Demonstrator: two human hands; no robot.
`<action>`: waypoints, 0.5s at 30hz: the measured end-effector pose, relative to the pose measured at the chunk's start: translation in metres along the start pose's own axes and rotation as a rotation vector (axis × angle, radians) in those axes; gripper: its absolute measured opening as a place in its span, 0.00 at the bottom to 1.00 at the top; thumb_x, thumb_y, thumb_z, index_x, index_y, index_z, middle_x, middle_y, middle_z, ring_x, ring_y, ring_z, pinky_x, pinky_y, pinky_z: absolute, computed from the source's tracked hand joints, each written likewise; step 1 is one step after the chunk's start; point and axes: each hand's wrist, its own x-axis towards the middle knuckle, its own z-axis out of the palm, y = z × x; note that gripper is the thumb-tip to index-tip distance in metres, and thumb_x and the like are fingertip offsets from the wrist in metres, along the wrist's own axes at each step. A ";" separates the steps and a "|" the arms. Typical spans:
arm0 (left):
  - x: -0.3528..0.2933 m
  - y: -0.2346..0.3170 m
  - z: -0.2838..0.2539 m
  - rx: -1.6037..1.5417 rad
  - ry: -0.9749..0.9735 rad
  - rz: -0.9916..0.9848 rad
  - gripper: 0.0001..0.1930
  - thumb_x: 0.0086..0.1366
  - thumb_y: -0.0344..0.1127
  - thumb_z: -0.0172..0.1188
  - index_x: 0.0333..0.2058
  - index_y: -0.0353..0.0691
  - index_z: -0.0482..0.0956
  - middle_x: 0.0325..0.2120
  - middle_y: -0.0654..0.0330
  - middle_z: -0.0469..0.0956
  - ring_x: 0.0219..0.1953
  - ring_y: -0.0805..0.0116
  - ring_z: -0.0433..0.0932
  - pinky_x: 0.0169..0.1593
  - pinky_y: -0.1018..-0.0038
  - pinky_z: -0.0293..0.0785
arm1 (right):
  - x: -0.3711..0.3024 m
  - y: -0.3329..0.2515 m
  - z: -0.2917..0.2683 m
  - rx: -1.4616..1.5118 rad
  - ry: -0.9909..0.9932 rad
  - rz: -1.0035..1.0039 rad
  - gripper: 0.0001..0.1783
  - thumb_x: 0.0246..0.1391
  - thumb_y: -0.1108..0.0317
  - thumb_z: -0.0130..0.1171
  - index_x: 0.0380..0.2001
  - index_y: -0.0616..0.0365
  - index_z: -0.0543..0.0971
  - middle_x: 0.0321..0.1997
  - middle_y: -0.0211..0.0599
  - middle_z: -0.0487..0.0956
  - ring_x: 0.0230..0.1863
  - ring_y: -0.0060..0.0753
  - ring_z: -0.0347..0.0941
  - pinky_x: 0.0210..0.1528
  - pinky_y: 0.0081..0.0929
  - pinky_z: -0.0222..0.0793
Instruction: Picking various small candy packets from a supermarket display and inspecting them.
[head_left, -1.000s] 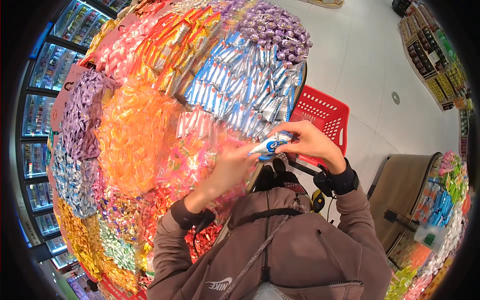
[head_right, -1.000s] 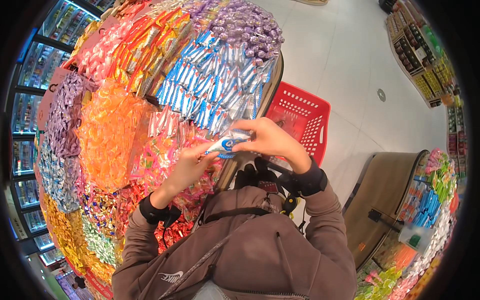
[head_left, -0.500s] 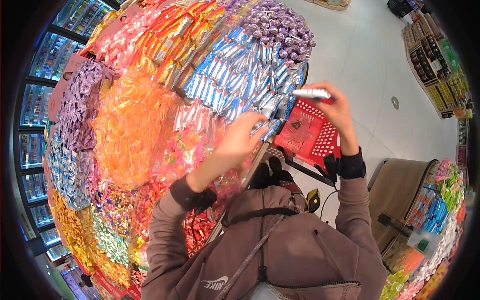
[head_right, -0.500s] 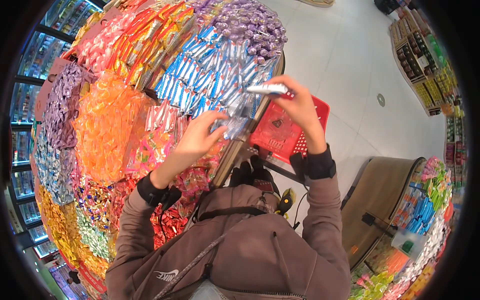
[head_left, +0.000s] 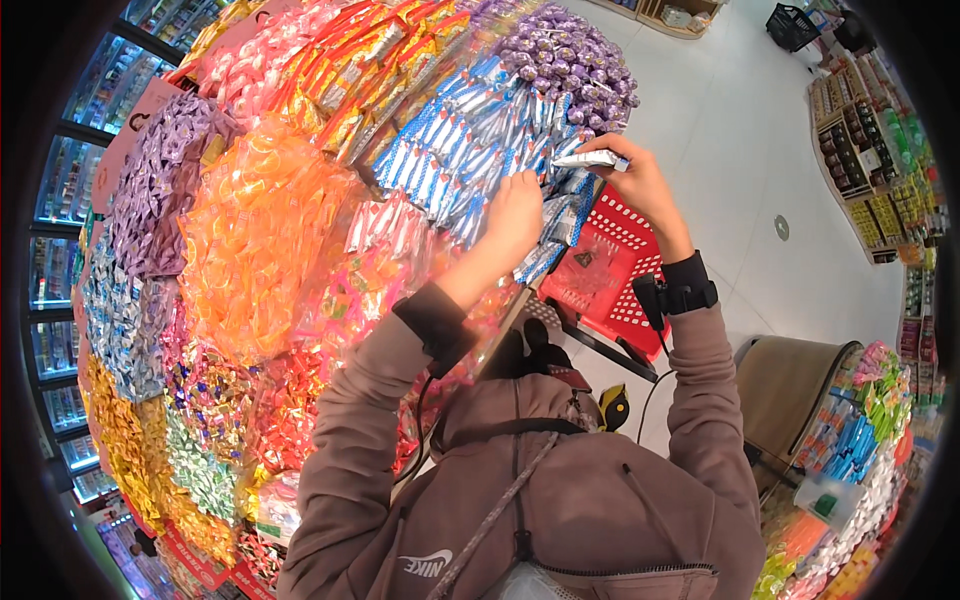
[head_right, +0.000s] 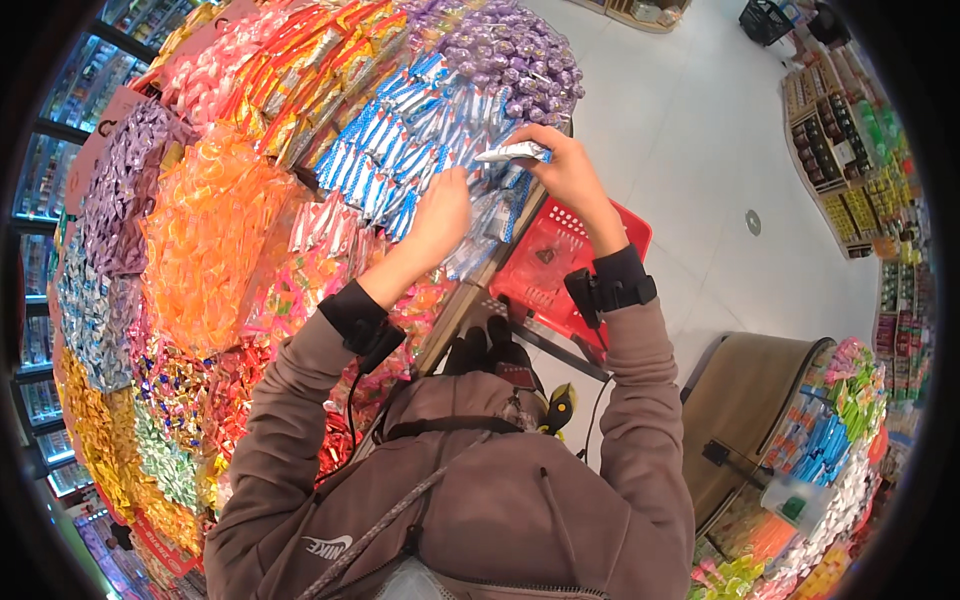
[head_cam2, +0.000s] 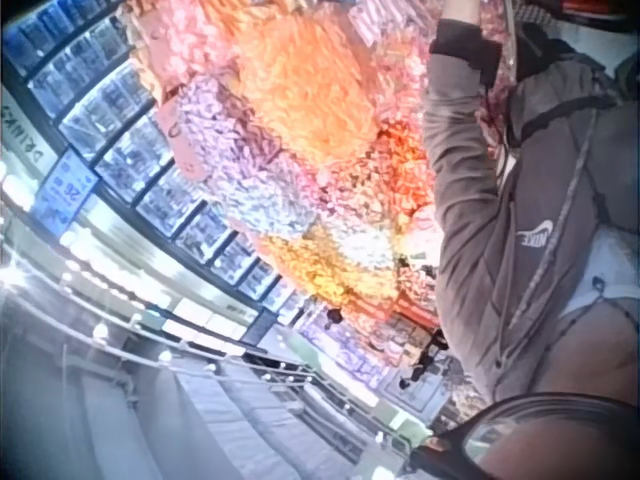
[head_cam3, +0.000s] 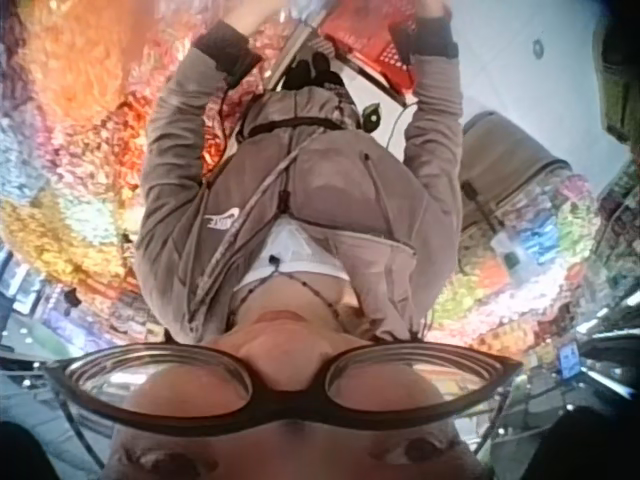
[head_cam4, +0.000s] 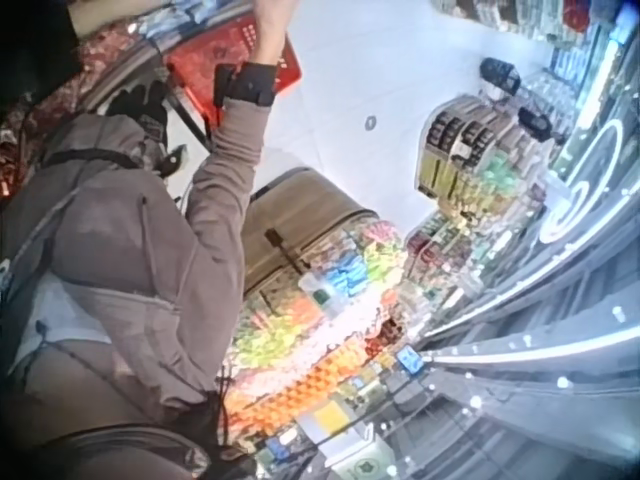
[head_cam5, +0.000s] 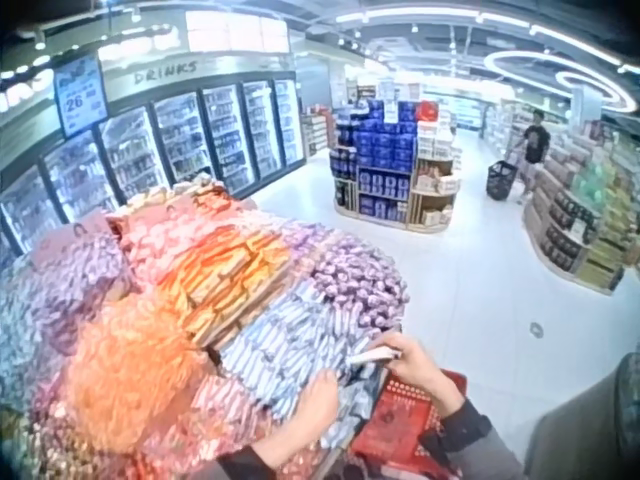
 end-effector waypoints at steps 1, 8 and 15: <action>0.001 0.002 0.002 -0.001 -0.008 -0.072 0.11 0.45 0.21 0.47 0.31 0.29 0.65 0.29 0.45 0.68 0.37 0.52 0.68 0.40 0.65 0.68 | 0.001 0.000 0.002 -0.004 -0.033 -0.004 0.11 0.39 0.81 0.54 0.31 0.61 0.73 0.32 0.33 0.76 0.37 0.26 0.70 0.41 0.23 0.64; 0.011 -0.008 0.010 -0.012 -0.129 -0.119 0.13 0.46 0.28 0.48 0.31 0.24 0.70 0.31 0.42 0.70 0.38 0.50 0.69 0.41 0.63 0.68 | 0.013 0.004 0.011 -0.155 -0.136 -0.028 0.12 0.40 0.83 0.53 0.32 0.61 0.74 0.32 0.31 0.75 0.37 0.22 0.69 0.42 0.21 0.63; 0.000 -0.020 0.020 -0.264 -0.110 -0.085 0.17 0.48 0.31 0.46 0.36 0.26 0.69 0.36 0.38 0.69 0.41 0.47 0.67 0.45 0.61 0.64 | 0.023 0.009 0.022 -0.250 -0.243 -0.088 0.13 0.37 0.81 0.55 0.31 0.59 0.75 0.31 0.34 0.76 0.36 0.29 0.70 0.39 0.24 0.64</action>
